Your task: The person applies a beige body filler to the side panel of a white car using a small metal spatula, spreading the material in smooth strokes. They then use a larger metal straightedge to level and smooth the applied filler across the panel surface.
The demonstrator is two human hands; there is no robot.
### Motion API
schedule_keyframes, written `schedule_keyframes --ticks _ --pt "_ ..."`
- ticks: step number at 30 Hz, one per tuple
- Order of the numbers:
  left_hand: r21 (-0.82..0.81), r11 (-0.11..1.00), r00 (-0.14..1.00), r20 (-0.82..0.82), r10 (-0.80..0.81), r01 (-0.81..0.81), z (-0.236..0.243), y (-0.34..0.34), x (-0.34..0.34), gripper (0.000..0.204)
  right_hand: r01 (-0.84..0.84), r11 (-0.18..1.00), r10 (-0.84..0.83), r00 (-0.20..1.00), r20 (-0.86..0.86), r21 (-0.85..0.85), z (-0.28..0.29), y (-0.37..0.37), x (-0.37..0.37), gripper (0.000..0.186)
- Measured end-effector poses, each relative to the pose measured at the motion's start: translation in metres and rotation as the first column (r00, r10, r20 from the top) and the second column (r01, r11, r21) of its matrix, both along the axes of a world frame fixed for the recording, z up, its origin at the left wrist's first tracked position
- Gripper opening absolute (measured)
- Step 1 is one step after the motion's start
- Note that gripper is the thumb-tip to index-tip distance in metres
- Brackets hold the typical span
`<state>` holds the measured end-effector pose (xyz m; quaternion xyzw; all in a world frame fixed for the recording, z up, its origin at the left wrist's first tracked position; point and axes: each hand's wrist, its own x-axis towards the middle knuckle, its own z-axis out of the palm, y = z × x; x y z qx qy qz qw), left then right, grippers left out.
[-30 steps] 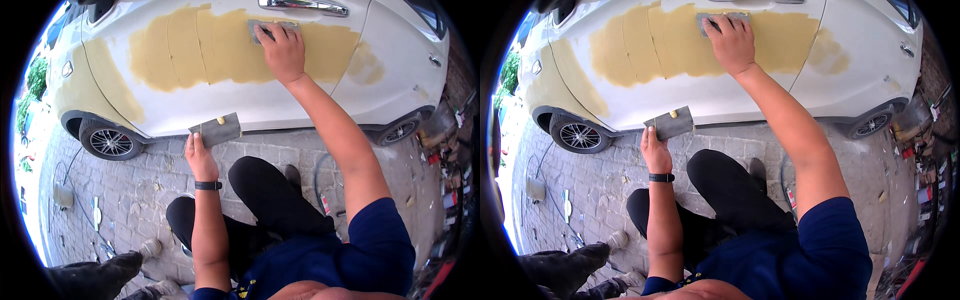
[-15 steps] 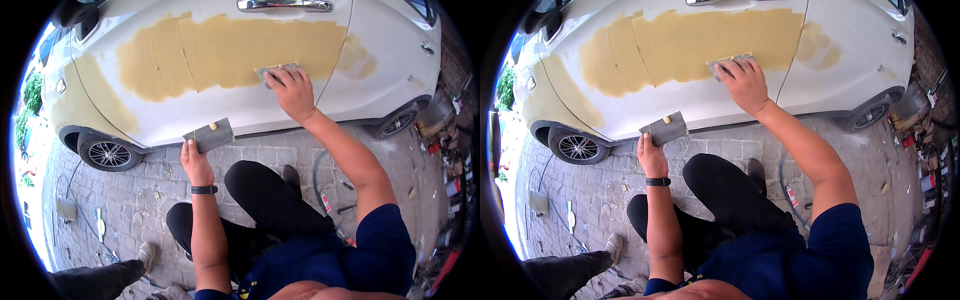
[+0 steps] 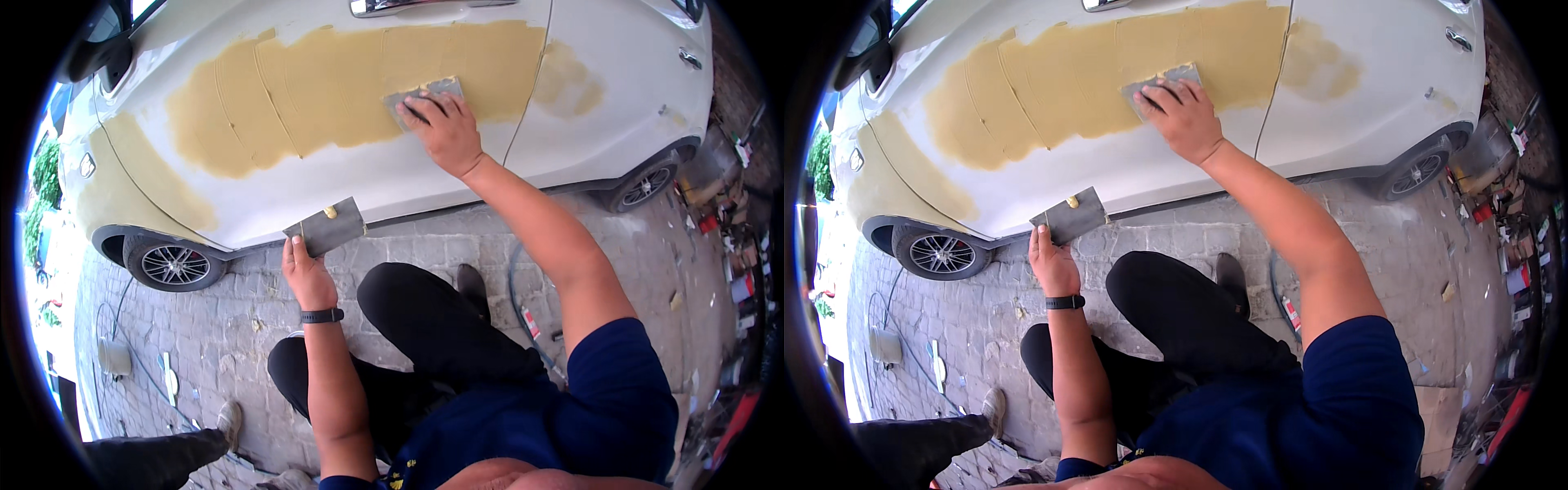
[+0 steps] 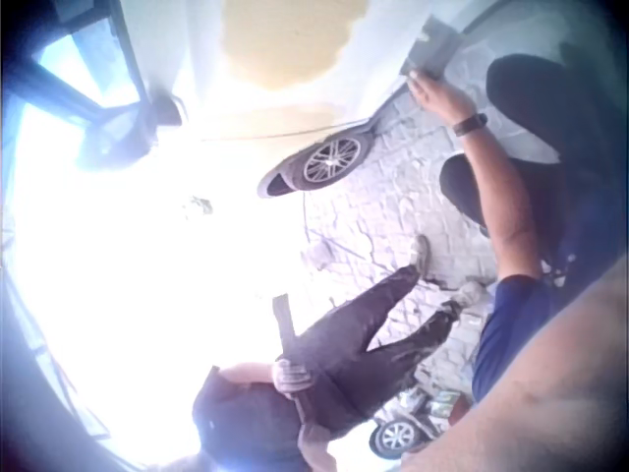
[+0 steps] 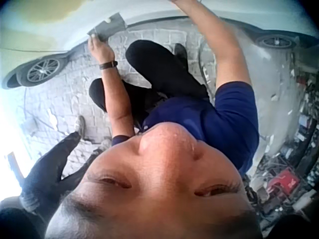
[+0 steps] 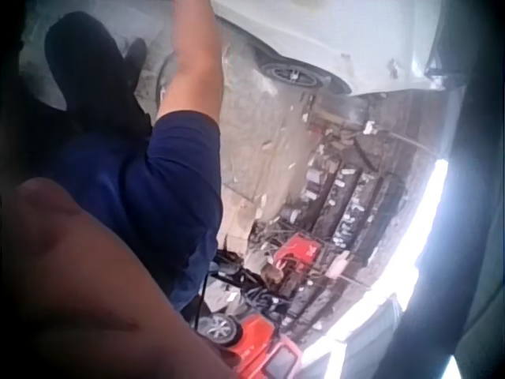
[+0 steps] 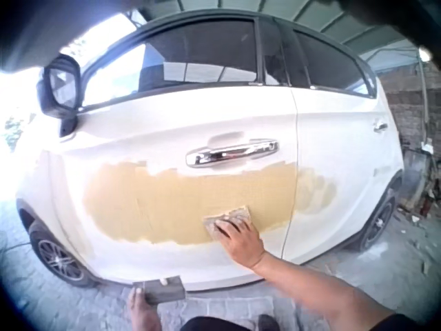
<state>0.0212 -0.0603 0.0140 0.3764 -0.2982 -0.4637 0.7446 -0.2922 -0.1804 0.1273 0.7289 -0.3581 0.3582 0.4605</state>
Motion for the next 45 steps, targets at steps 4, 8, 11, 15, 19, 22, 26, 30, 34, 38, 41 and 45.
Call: schedule_keyframes --ticks 4,8,11,15,19,22,26,30,34,38,41,45 --pt "0.009 1.0 1.0 0.003 -0.012 0.012 0.004 0.001 -0.004 0.032 -0.015 0.979 0.039 0.993 -0.111 0.203 -0.044 0.034 -0.028 0.037" --pt "-0.013 1.0 1.0 0.005 -0.026 0.026 -0.002 0.0 0.003 0.031 -0.011 0.996 0.01 1.0 0.018 0.089 0.005 0.045 -0.045 0.039" --pt "0.005 0.999 0.998 0.042 -0.037 0.036 -0.006 -0.002 0.001 0.031 0.023 0.992 -0.021 1.0 0.02 -0.123 0.071 0.025 -0.064 0.04" --pt "0.011 1.0 0.998 0.051 -0.025 0.024 -0.005 -0.007 -0.006 0.031 0.022 0.975 -0.016 0.999 0.028 -0.222 0.103 -0.007 -0.069 0.036" --pt "-0.026 1.0 0.999 0.03 -0.016 0.017 -0.013 -0.014 -0.007 0.033 0.016 0.987 -0.002 0.996 0.09 -0.161 0.068 -0.017 -0.06 0.036" --pt "0.02 1.0 0.999 0.05 -0.01 0.009 -0.01 -0.011 -0.009 0.034 0.049 0.998 -0.048 0.998 0.037 -0.047 0.012 0.005 -0.057 0.037" --pt "0.081 0.997 0.994 0.105 -0.013 0.004 -0.009 -0.011 -0.012 0.035 0.026 0.989 -0.022 0.999 -0.024 0.148 -0.057 0.034 -0.075 0.035" --pt "0.044 0.999 0.991 0.135 -0.011 0.005 -0.015 -0.011 -0.003 0.038 0.024 0.988 -0.028 0.999 0.029 0.153 -0.036 0.052 -0.096 0.037" --pt "0.129 0.99 0.995 0.095 0.041 -0.053 -0.012 -0.01 -0.016 0.038 0.102 0.986 -0.093 0.993 0.071 -0.134 0.068 0.03 -0.139 0.037" --pt "0.115 0.993 0.989 0.151 0.005 -0.023 -0.02 -0.014 -0.008 0.038 0.086 0.973 -0.089 0.996 -0.008 -0.216 0.115 0.009 -0.149 0.04" --pt "0.091 0.996 0.995 0.097 -0.007 -0.002 -0.021 -0.015 -0.009 0.038 0.075 0.982 -0.079 0.997 -0.019 -0.173 0.118 0.008 -0.148 0.044" --pt "0.095 0.995 0.998 0.069 -0.001 -0.006 -0.025 -0.016 -0.014 0.037 0.088 0.986 -0.085 0.996 0.025 -0.145 0.088 0.005 -0.166 0.041"
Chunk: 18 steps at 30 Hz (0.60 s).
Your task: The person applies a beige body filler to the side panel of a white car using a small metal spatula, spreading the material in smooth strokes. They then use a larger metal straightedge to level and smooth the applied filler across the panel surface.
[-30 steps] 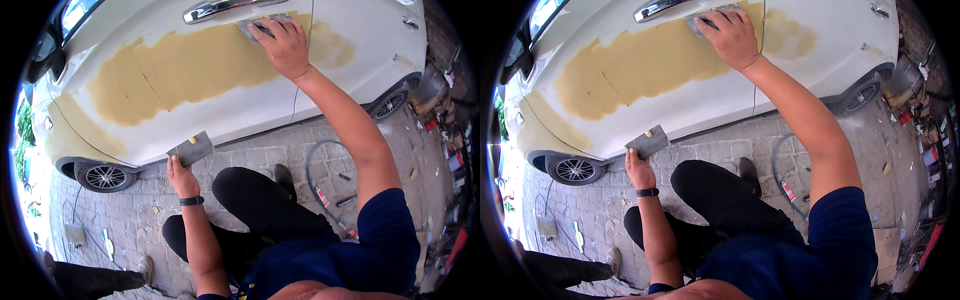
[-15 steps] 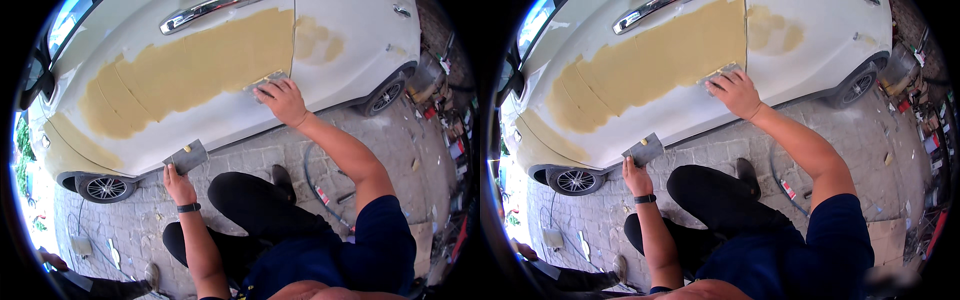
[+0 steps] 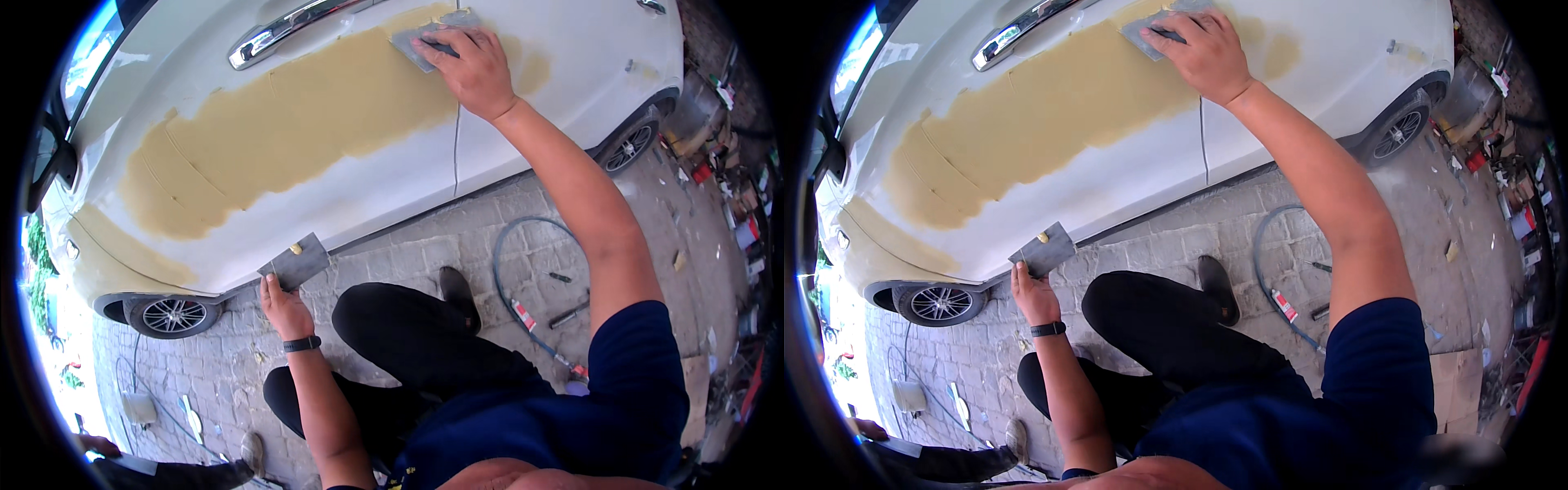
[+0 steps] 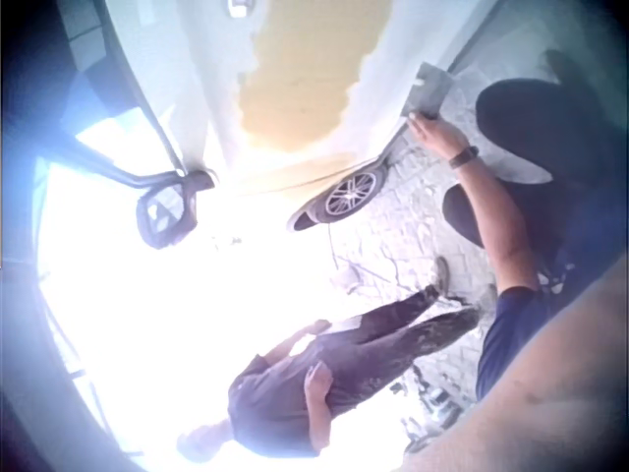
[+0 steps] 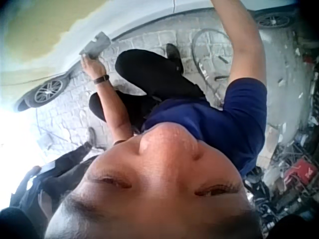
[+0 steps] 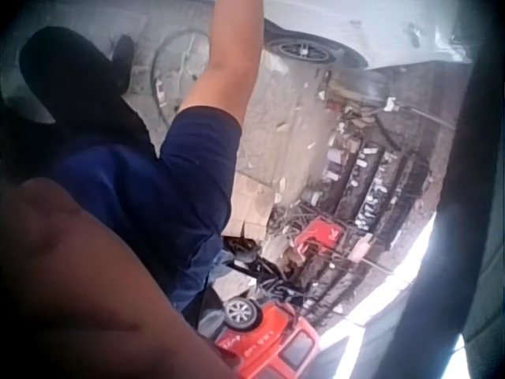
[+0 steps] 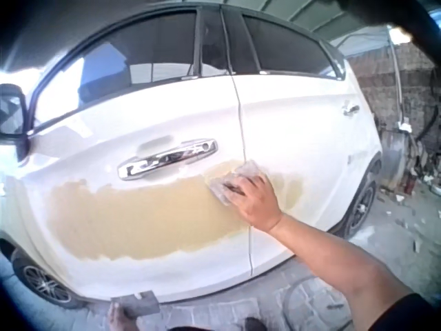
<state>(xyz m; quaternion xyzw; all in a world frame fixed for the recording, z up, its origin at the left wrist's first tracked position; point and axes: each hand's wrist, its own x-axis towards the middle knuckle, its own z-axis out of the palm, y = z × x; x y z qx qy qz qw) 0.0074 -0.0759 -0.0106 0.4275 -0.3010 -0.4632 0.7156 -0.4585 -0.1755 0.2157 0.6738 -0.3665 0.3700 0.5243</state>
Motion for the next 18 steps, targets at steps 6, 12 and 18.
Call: schedule_keyframes --ticks 6,12,18 --pt "-0.01 0.999 0.998 0.046 -0.03 0.03 -0.007 -0.004 0.008 0.038 -0.006 0.984 -0.007 0.997 0.071 0.177 -0.092 0.016 -0.006 0.043" --pt "0.012 1.0 0.999 -0.028 0.018 -0.018 -0.004 0.0 0.0 0.032 -0.097 0.857 0.049 0.993 0.108 0.506 -0.171 0.068 0.019 0.041" --pt "-0.201 0.943 0.936 -0.178 -0.303 0.267 0.042 0.025 -0.01 0.026 -0.88 0.283 0.203 0.444 0.873 0.382 -0.109 0.104 0.135 0.034"
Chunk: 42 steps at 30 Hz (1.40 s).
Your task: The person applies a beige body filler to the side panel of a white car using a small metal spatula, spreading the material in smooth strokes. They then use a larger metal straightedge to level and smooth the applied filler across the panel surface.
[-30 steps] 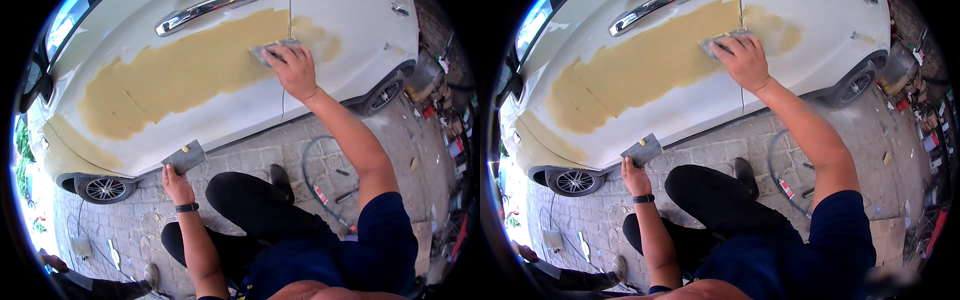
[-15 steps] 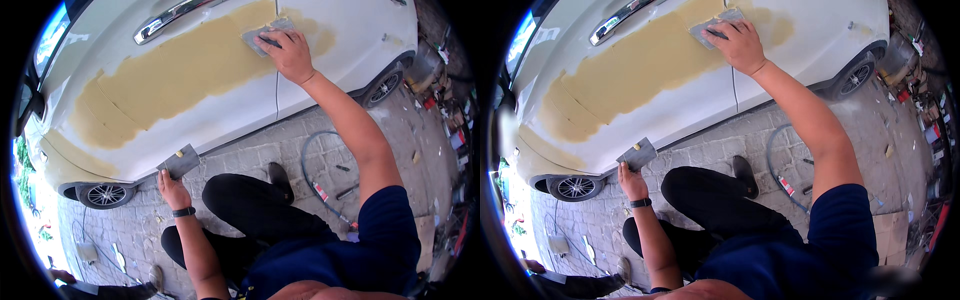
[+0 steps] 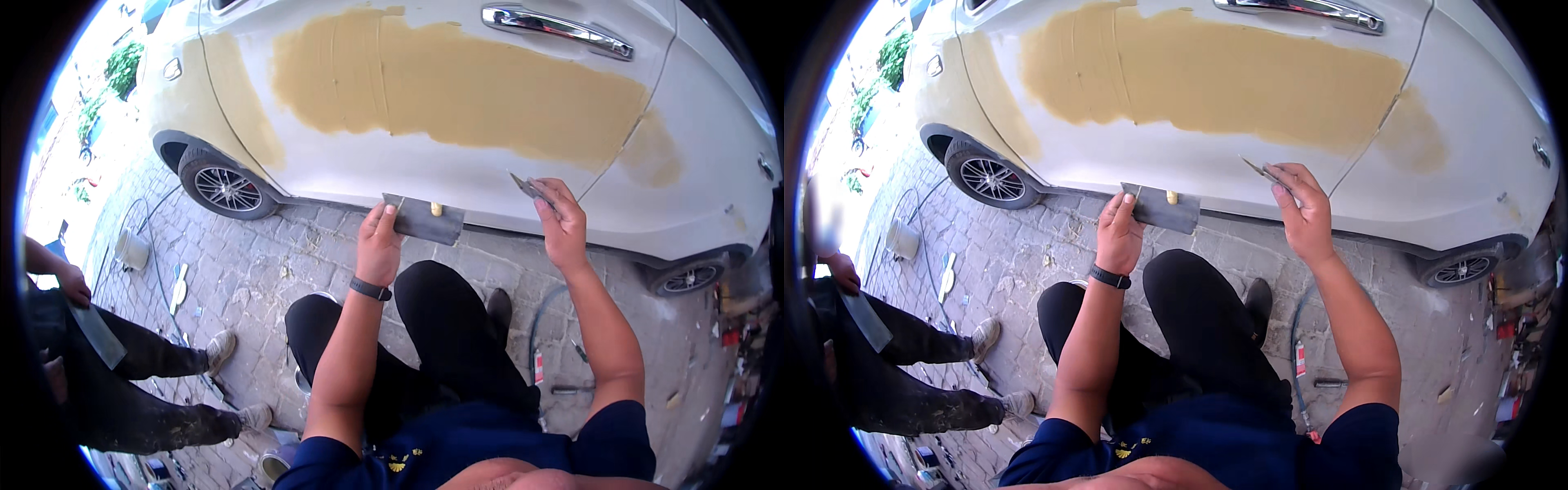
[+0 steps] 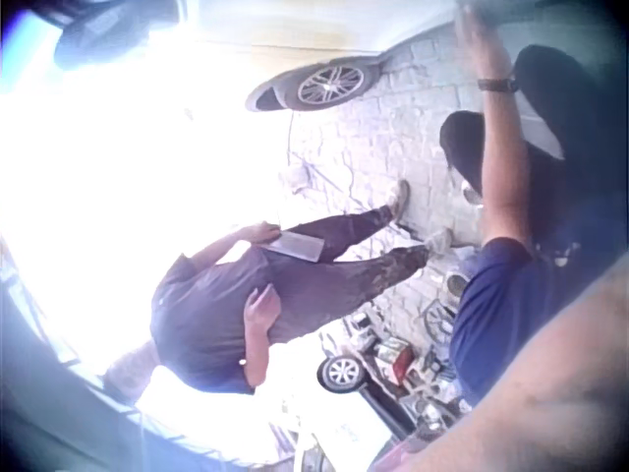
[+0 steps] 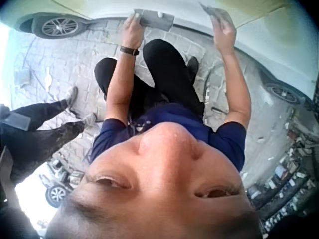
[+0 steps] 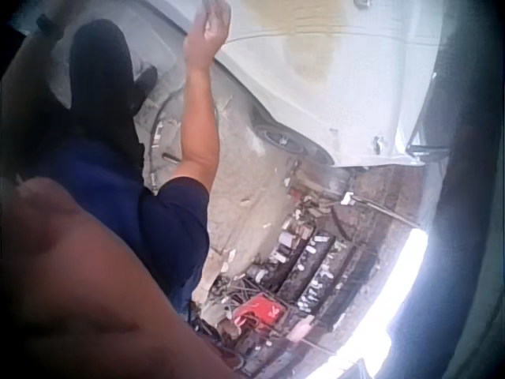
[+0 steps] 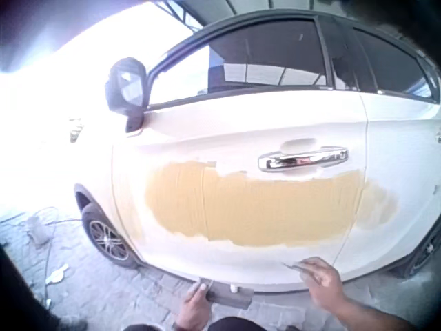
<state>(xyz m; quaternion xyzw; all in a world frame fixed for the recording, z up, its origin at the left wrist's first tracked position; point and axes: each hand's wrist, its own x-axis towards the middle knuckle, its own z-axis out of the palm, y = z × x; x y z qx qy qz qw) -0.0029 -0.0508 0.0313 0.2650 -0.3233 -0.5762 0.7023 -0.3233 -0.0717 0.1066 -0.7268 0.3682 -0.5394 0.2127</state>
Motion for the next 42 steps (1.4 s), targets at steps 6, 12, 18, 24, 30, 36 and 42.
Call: schedule_keyframes --ticks 6,12,18,24,30,36,42 --pt "-0.119 0.976 0.977 0.081 0.195 -0.185 0.015 0.012 0.012 0.031 -0.583 0.763 0.54 0.813 0.22 0.279 0.048 0.007 0.109 0.03" --pt "-0.139 0.937 0.906 -0.332 0.261 -0.321 0.036 0.022 0.073 0.025 -0.374 0.841 0.54 0.54 -0.645 0.391 0.132 -0.039 0.142 0.03" --pt "0.005 0.892 0.806 -0.424 0.412 -0.453 0.031 0.019 0.099 0.025 -0.148 0.975 0.028 0.819 -0.573 -0.164 0.224 -0.107 0.229 0.028" --pt "-0.019 0.865 0.797 -0.401 0.453 -0.501 0.031 0.015 0.103 0.027 -0.363 0.482 -0.685 0.412 -0.601 -0.798 0.228 -0.143 0.341 0.03" --pt "0.045 0.835 0.763 -0.382 0.522 -0.548 0.024 0.009 0.111 0.026 0.046 0.428 -0.772 0.537 -0.339 -0.903 0.213 -0.158 0.296 0.029" --pt "0.022 0.868 0.821 -0.314 0.477 -0.495 0.022 0.011 0.108 0.024 0.144 0.305 -0.829 0.527 -0.187 -0.942 0.182 -0.165 0.22 0.036" --pt "0.056 0.868 0.824 -0.29 0.487 -0.494 0.033 0.016 0.1 0.026 0.187 0.328 -0.822 0.539 -0.183 -0.926 0.168 -0.175 0.235 0.041"
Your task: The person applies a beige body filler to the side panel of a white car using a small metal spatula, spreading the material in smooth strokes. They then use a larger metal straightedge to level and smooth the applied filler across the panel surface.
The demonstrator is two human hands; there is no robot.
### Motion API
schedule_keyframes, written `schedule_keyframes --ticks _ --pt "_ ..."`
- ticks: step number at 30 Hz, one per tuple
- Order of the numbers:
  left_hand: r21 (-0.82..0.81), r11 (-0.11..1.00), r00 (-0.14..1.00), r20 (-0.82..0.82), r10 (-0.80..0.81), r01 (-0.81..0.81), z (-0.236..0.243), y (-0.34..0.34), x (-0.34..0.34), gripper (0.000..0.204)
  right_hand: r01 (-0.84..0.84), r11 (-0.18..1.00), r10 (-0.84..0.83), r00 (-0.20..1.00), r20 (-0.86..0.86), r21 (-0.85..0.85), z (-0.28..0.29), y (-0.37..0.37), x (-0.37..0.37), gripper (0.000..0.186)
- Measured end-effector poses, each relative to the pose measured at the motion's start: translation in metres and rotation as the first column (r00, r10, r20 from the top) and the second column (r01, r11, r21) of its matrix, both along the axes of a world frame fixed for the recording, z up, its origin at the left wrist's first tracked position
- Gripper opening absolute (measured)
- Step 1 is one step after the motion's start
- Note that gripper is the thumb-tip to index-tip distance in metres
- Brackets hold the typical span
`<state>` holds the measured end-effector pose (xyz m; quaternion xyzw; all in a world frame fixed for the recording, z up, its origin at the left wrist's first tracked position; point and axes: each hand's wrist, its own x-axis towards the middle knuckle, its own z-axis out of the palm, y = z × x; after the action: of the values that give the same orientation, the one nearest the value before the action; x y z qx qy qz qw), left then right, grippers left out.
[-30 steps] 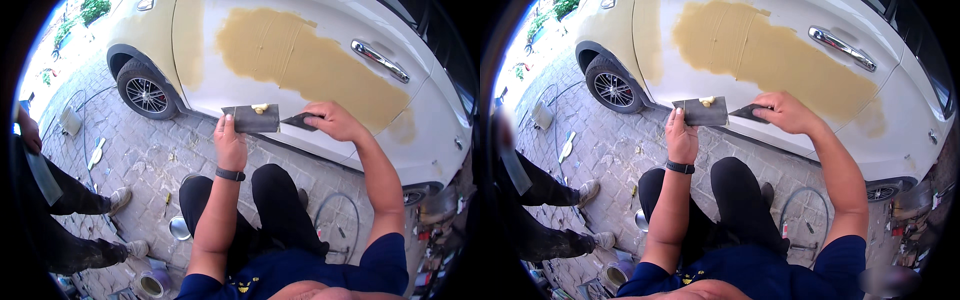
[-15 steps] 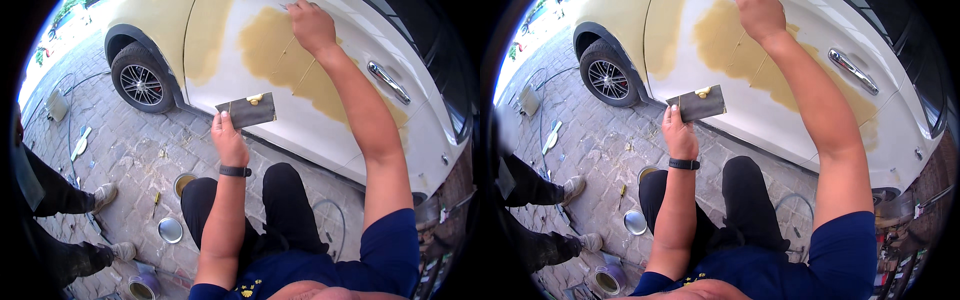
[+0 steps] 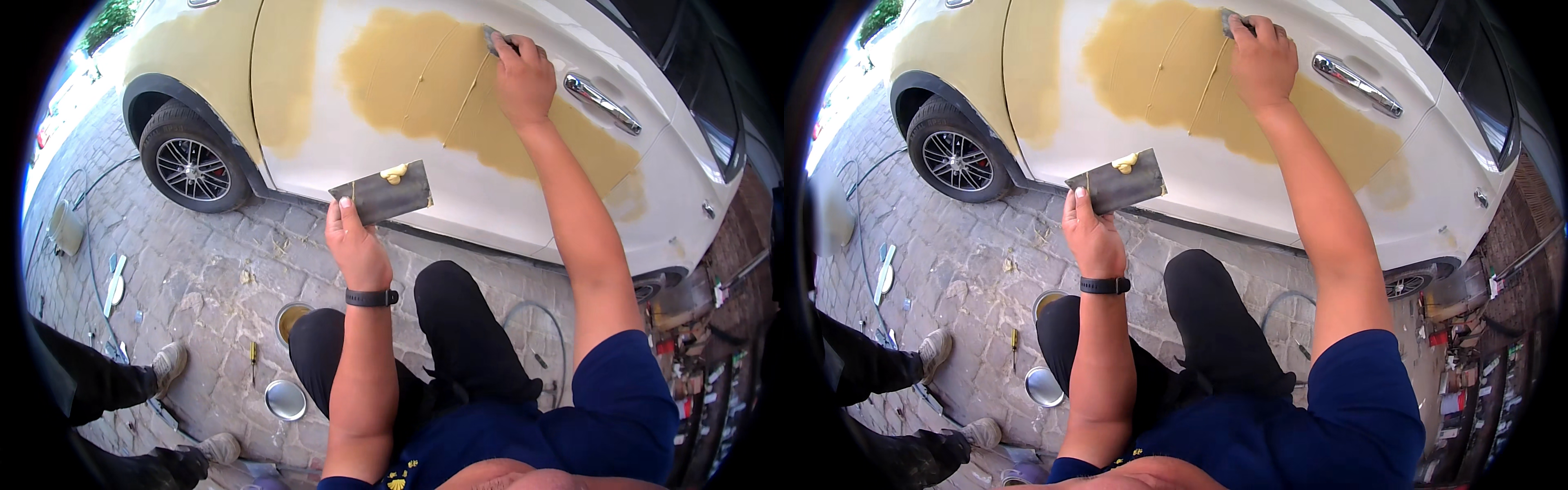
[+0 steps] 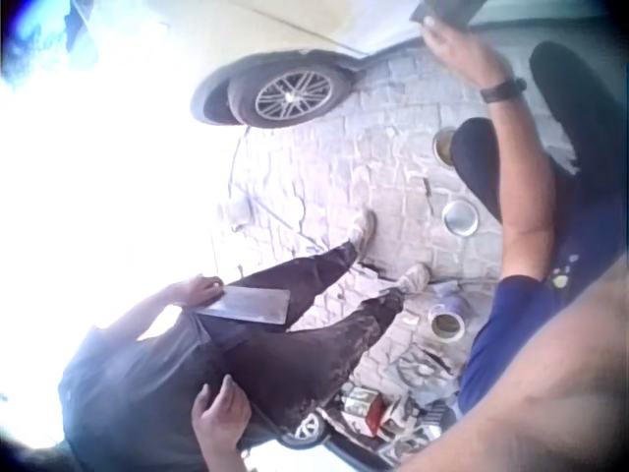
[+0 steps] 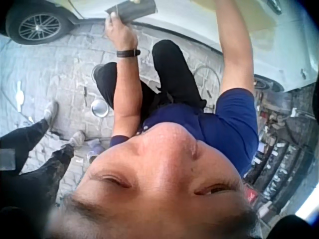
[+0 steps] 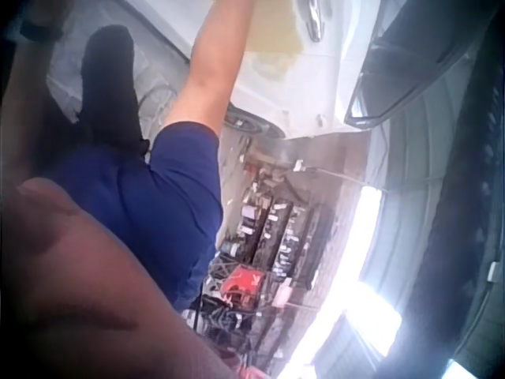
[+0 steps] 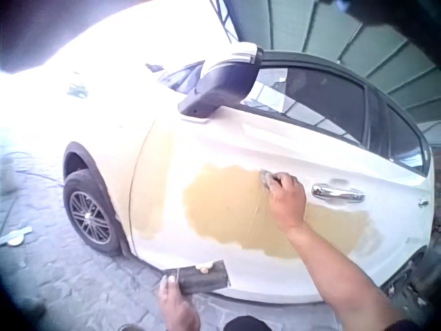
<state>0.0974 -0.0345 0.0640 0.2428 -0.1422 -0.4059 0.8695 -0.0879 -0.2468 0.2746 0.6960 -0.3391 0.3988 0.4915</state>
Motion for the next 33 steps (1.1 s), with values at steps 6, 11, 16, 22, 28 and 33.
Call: schedule_keyframes --ticks 6,11,16,22,28,33 --pt "-0.008 1.0 0.999 0.032 0.007 -0.007 -0.007 -0.001 0.005 0.026 -0.061 0.992 0.075 0.99 -0.119 0.113 -0.071 0.025 0.009 0.036" --pt "0.012 1.0 1.0 0.014 0.009 -0.009 -0.001 0.002 0.003 0.029 -0.044 0.973 0.093 0.973 -0.211 0.228 -0.149 0.042 -0.019 0.039" --pt "0.024 0.999 0.995 0.097 -0.037 0.035 -0.007 0.006 0.006 0.03 0.04 0.905 0.097 0.95 -0.298 0.423 -0.177 0.072 -0.043 0.037" --pt "0.026 0.998 0.994 0.089 -0.062 0.06 -0.014 0.002 0.002 0.028 -0.05 0.991 0.046 0.998 0.04 0.121 -0.047 0.067 -0.047 0.034" --pt "0.026 0.998 0.994 0.092 -0.061 0.059 -0.017 -0.004 0.001 0.03 0.019 1.0 -0.019 0.996 0.089 -0.004 -0.017 0.024 -0.052 0.034" --pt "0.032 0.999 0.995 0.093 -0.038 0.035 -0.016 -0.005 0.001 0.03 0.048 0.995 -0.055 0.996 0.076 0.09 -0.059 0.028 -0.046 0.034"
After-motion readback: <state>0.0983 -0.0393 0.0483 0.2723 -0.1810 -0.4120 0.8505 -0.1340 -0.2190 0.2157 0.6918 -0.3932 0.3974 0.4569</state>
